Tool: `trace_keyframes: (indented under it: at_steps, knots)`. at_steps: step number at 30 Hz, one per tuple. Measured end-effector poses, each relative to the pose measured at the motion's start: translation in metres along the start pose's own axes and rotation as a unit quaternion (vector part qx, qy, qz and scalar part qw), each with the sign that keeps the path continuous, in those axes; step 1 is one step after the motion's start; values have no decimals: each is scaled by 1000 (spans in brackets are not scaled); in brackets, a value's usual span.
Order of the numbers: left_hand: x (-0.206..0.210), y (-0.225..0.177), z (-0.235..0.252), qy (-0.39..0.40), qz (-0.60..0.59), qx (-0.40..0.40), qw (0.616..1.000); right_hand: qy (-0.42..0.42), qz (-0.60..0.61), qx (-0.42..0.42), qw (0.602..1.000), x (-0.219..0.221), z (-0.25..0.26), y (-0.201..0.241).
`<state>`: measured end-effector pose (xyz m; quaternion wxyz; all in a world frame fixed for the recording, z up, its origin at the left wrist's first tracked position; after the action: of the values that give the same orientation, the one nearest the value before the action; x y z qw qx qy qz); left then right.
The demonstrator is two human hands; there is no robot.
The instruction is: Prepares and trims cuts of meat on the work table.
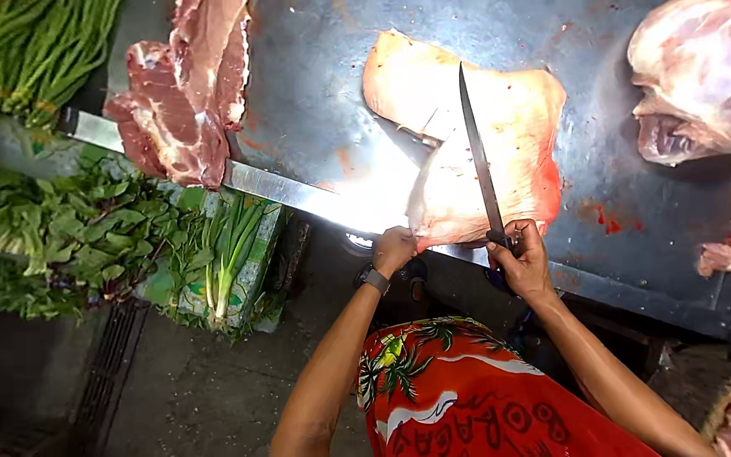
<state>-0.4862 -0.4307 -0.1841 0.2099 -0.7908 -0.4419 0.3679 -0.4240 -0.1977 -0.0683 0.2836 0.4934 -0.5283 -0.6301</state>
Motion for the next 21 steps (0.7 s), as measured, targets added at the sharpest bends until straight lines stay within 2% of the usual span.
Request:
trace_keyframes:
  at_steps: [5, 7, 10, 16, 21]
  knots:
    - [1, -13, -28, 95, -66, -39, 992, -86, 31, 5, 996, 9, -28, 9]
    - [6, -20, -32, 80, -75, -40, 993, -119, 34, 5, 992, 11, -36, 12]
    - [23, -11, -12, 62, -34, -27, 997, -155, -4, 62, 986, 8, -44, 7]
    - [0, -10, -13, 105, 85, 35, 990, -115, -152, 53, 980, 3, -60, 7]
    - [-11, -1, -15, 67, 65, 40, 995, -28, -261, 55, 963, 6, -66, -5]
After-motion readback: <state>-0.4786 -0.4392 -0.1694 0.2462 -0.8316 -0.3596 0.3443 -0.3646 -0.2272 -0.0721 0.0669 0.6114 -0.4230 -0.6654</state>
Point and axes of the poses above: each hand's wrist, its own z-axis towards the middle knuckle, its own x-axis out of the palm, y = z × x, the point moved 7 cm from there along z, towards the middle knuckle, and after that the axes turned 15 degrees about -y, right-handed, at the moved point
